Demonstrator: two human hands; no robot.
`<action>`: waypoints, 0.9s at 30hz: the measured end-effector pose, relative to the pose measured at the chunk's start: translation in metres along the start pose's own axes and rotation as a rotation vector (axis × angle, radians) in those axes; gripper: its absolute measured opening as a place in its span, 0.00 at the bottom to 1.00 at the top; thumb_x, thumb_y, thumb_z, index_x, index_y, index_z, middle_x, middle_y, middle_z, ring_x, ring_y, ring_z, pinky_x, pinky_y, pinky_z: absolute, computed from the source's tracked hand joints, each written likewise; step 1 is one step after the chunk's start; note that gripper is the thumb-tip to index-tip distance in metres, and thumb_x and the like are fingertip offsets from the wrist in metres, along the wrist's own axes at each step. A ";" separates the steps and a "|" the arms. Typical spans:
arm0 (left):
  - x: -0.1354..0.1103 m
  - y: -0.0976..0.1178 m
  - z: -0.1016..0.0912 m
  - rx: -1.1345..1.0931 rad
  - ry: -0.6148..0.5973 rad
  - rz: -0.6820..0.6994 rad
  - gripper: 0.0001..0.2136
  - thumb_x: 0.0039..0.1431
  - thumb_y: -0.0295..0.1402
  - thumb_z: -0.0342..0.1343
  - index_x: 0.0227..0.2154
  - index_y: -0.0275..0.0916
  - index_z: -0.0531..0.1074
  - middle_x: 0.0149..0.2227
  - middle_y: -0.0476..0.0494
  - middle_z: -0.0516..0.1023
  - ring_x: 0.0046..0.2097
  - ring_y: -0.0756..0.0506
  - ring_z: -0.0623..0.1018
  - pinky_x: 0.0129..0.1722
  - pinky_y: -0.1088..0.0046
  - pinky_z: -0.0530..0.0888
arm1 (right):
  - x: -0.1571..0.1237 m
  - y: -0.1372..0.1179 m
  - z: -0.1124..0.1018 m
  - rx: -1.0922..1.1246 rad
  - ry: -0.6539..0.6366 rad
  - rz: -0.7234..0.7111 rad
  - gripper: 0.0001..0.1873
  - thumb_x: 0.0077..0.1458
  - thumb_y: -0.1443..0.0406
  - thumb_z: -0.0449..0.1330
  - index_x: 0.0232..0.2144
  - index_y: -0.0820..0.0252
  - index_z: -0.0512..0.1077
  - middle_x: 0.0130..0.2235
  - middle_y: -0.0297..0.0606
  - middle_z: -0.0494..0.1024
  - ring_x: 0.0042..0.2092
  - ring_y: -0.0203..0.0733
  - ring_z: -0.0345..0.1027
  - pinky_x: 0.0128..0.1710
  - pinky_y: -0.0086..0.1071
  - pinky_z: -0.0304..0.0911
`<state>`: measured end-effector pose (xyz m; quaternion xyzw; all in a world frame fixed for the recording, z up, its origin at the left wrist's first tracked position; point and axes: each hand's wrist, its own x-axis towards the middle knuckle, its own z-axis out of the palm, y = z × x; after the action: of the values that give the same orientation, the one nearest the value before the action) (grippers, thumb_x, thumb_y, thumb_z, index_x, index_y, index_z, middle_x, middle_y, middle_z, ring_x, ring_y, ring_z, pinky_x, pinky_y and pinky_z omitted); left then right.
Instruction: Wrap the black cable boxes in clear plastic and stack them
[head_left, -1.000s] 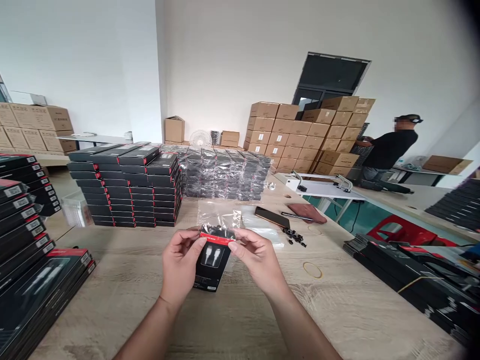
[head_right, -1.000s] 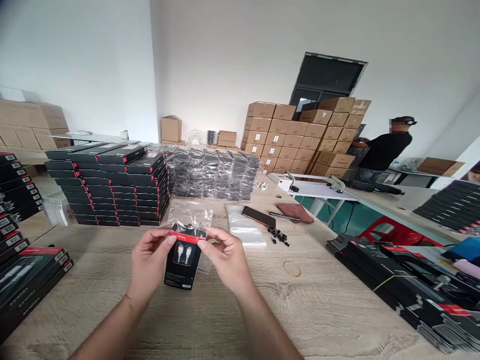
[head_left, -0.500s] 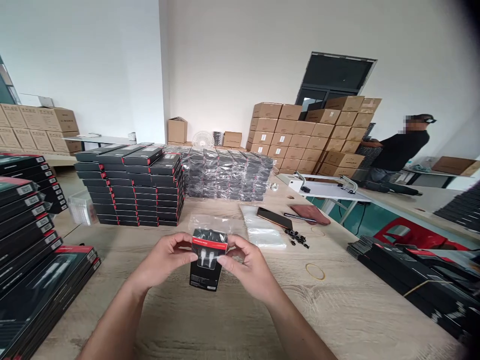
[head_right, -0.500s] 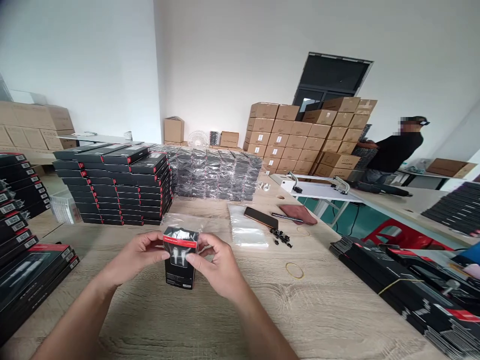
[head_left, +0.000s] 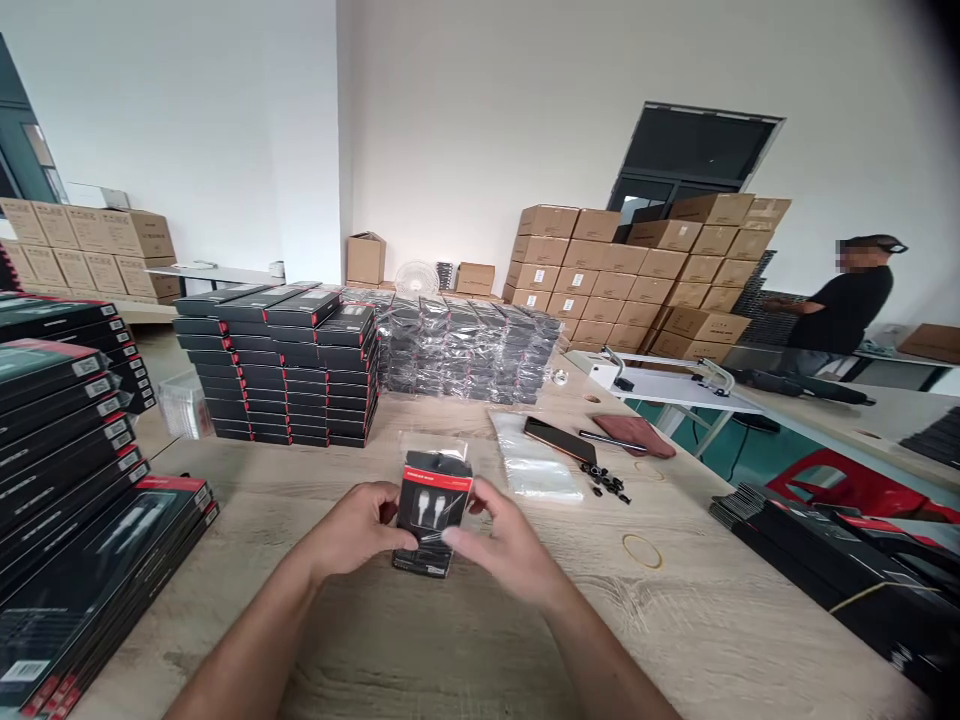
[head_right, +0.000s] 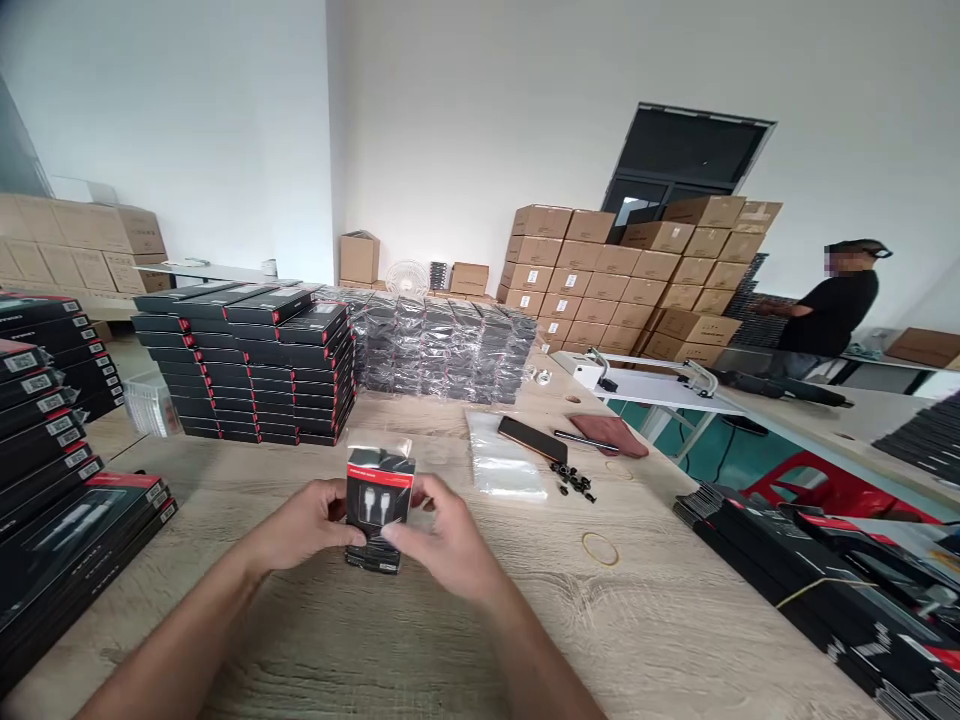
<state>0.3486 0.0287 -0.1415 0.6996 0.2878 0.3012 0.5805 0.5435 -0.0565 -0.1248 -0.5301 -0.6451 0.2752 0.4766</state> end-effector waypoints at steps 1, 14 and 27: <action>0.001 -0.004 0.001 0.000 -0.044 -0.027 0.12 0.36 0.30 0.65 0.29 0.35 0.77 0.31 0.46 0.79 0.37 0.42 0.76 0.39 0.69 0.71 | 0.001 -0.002 0.000 -0.005 0.008 -0.013 0.17 0.48 0.59 0.64 0.42 0.55 0.72 0.39 0.36 0.75 0.42 0.42 0.66 0.45 0.36 0.61; 0.001 -0.015 0.004 -0.088 -0.246 -0.186 0.20 0.43 0.35 0.65 0.40 0.36 0.70 0.26 0.51 0.73 0.24 0.53 0.69 0.24 0.79 0.65 | 0.017 0.039 -0.018 0.691 0.396 0.183 0.16 0.45 0.56 0.67 0.34 0.58 0.73 0.36 0.37 0.79 0.34 0.41 0.71 0.35 0.34 0.68; -0.067 0.016 0.043 -0.650 0.383 -0.090 0.14 0.46 0.39 0.65 0.26 0.34 0.68 0.21 0.49 0.72 0.21 0.54 0.69 0.20 0.81 0.65 | 0.009 0.037 -0.001 0.736 0.118 0.328 0.18 0.45 0.51 0.66 0.33 0.58 0.74 0.33 0.36 0.77 0.31 0.36 0.69 0.28 0.28 0.67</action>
<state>0.3378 -0.0520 -0.1374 0.3964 0.3110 0.4764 0.7205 0.5605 -0.0376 -0.1537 -0.4350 -0.3819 0.5290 0.6205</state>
